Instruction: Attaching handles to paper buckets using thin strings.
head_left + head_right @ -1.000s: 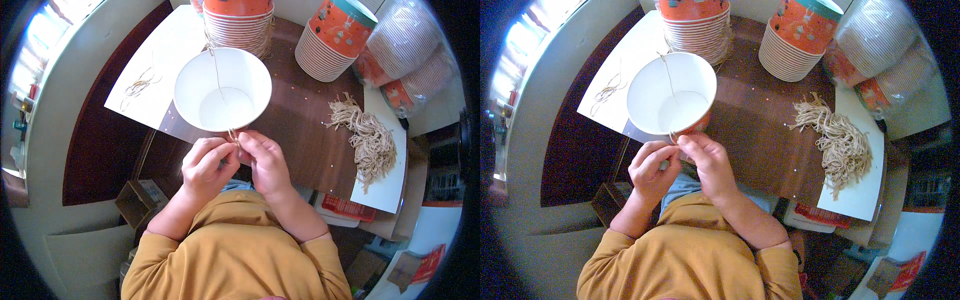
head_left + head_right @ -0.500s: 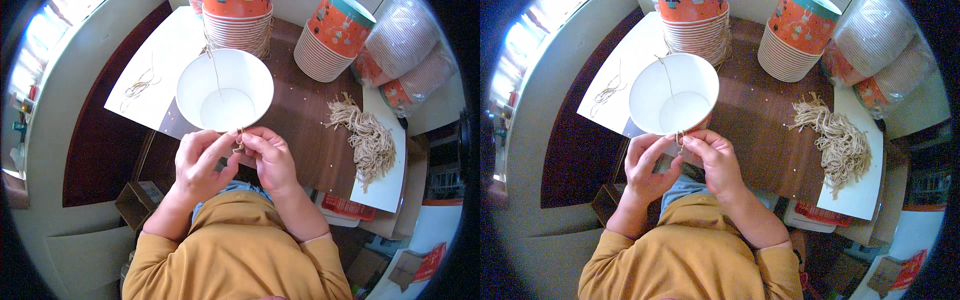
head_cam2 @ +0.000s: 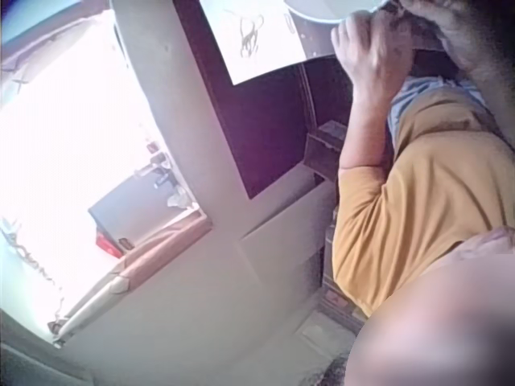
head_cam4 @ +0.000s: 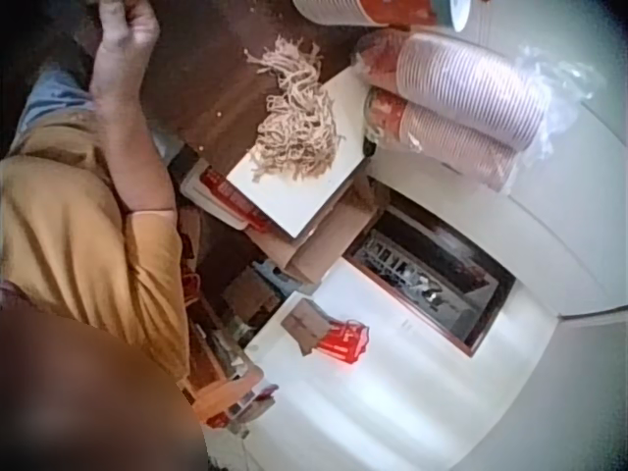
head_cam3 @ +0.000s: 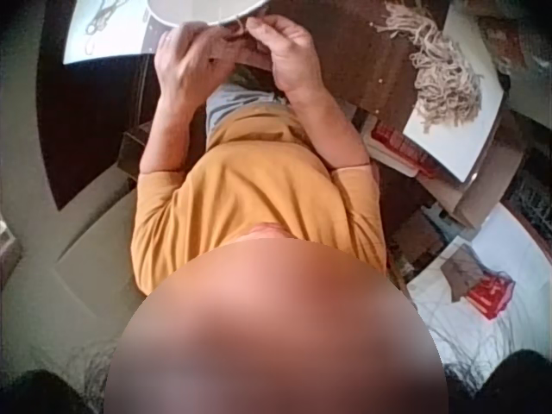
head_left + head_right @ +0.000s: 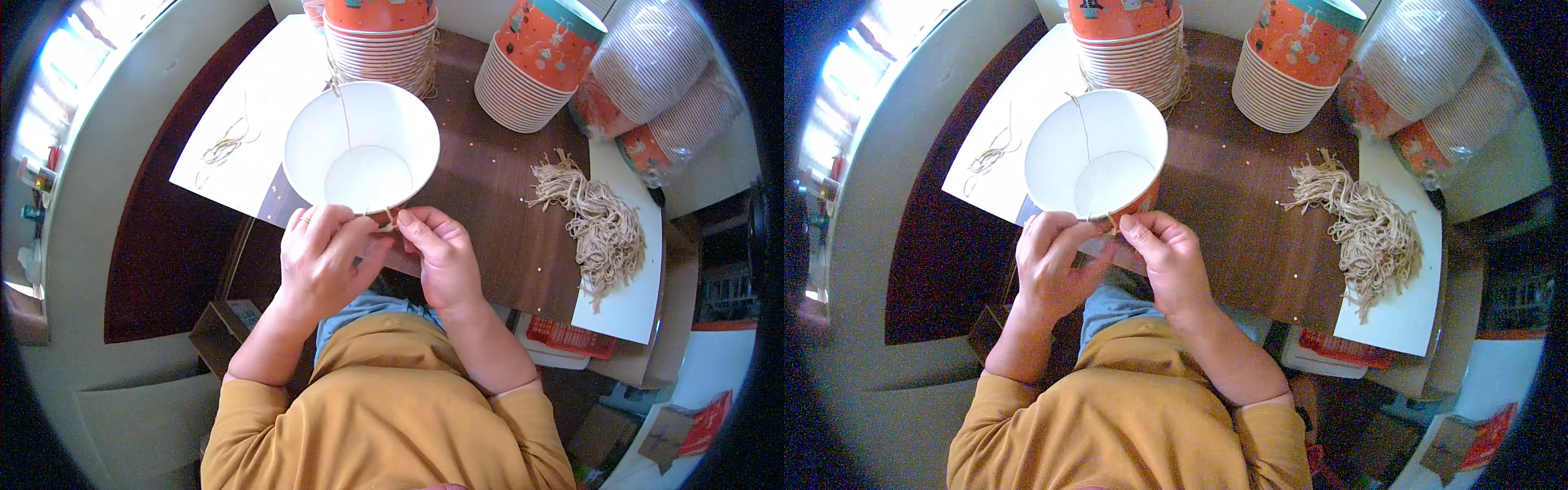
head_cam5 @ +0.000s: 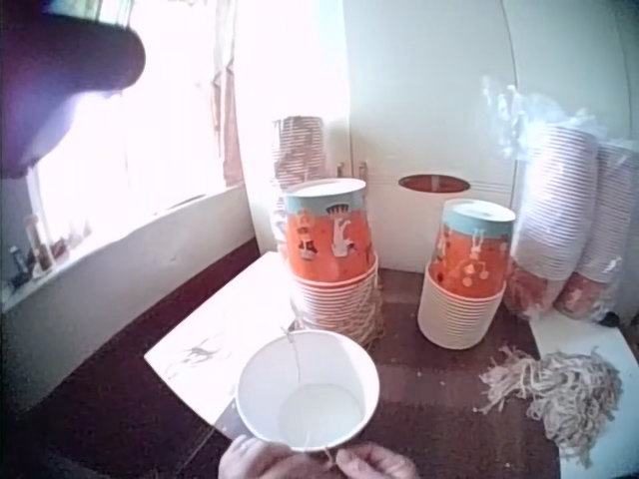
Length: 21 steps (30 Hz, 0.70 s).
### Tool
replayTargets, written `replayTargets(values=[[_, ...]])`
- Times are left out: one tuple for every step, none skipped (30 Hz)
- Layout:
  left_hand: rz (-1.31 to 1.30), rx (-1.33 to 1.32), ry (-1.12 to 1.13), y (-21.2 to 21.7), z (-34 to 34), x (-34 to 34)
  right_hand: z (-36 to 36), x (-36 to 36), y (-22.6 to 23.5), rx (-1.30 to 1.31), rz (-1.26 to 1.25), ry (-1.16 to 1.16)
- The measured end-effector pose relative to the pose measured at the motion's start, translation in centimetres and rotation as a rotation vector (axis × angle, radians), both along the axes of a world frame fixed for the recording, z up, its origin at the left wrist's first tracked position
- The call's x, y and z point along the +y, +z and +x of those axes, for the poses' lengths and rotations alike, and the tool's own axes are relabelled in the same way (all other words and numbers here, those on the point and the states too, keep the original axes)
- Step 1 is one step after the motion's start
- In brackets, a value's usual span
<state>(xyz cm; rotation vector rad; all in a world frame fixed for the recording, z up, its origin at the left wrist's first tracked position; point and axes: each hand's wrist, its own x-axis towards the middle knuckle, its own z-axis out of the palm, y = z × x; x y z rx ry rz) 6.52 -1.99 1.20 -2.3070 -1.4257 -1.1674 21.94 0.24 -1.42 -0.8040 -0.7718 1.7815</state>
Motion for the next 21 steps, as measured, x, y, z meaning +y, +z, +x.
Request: replayTargets(values=[[-0.035,-0.004,0.021,0.2,0.1,0.0,0.1,0.1,-0.1,0.000,0.000,-0.001],[-0.035,-0.004,0.021,0.4,0.1,0.0,0.2,0.1,-0.2,-0.100,0.065,-0.003],[-0.040,0.013,0.030,0.5,0.2,0.0,0.3,0.1,-0.3,-0.201,0.130,-0.004],[-0.044,0.031,0.039,0.6,0.2,0.0,0.3,0.1,-0.3,-0.200,0.130,-0.005],[-0.044,0.031,0.039,0.5,0.2,0.0,0.4,0.1,-0.3,-0.221,0.125,0.020],[-0.020,0.042,0.037,0.4,0.2,0.0,0.4,0.1,-0.3,-0.241,0.121,0.044],[0.005,0.052,0.034,0.3,0.2,0.0,0.4,0.1,-0.4,-0.240,0.121,0.044],[0.005,0.052,0.033,0.2,0.2,0.1,0.4,0.1,-0.5,-0.273,0.191,0.029],[0.030,0.066,0.004,0.1,0.2,0.3,0.4,0.1,-0.6,-0.305,0.261,0.014],[0.054,0.080,-0.025,0.0,0.2,0.4,0.6,0.2,-0.5,-0.305,0.262,0.012],[0.061,0.089,-0.093,0.4,0.3,0.4,0.9,0.2,-0.2,-0.401,0.315,0.015],[0.087,0.113,-0.141,0.4,0.1,0.5,1.0,0.2,0.1,-0.497,0.367,0.019],[0.114,0.136,-0.190,0.3,-0.1,0.6,1.0,0.1,0.6,-0.460,0.359,0.008],[0.098,0.167,-0.183,0.6,-0.1,0.6,1.0,0.0,0.8,-0.460,0.360,0.006],[0.098,0.167,-0.185,0.5,-0.2,0.7,1.0,0.0,0.9,-0.392,0.300,0.020],[0.121,0.174,-0.192,0.4,-0.4,0.8,1.0,0.0,1.0,-0.325,0.240,0.034],[0.143,0.180,-0.197,0.2,-0.5,0.9,1.1,0.1,1.1,-0.325,0.241,0.034],[0.144,0.180,-0.196,0.2,-0.6,1.0,1.5,0.3,1.2,-0.225,0.132,0.113],[0.141,0.169,-0.204,0.2,-0.8,1.0,1.7,0.5,1.2,-0.125,0.023,0.193],[0.139,0.158,-0.215,0.2,-0.8,1.1,2.0,0.5,1.1,-0.125,0.024,0.191],[0.140,0.158,-0.215,0.2,-0.8,1.2,2.1,0.6,0.9,-0.114,0.055,0.210]])
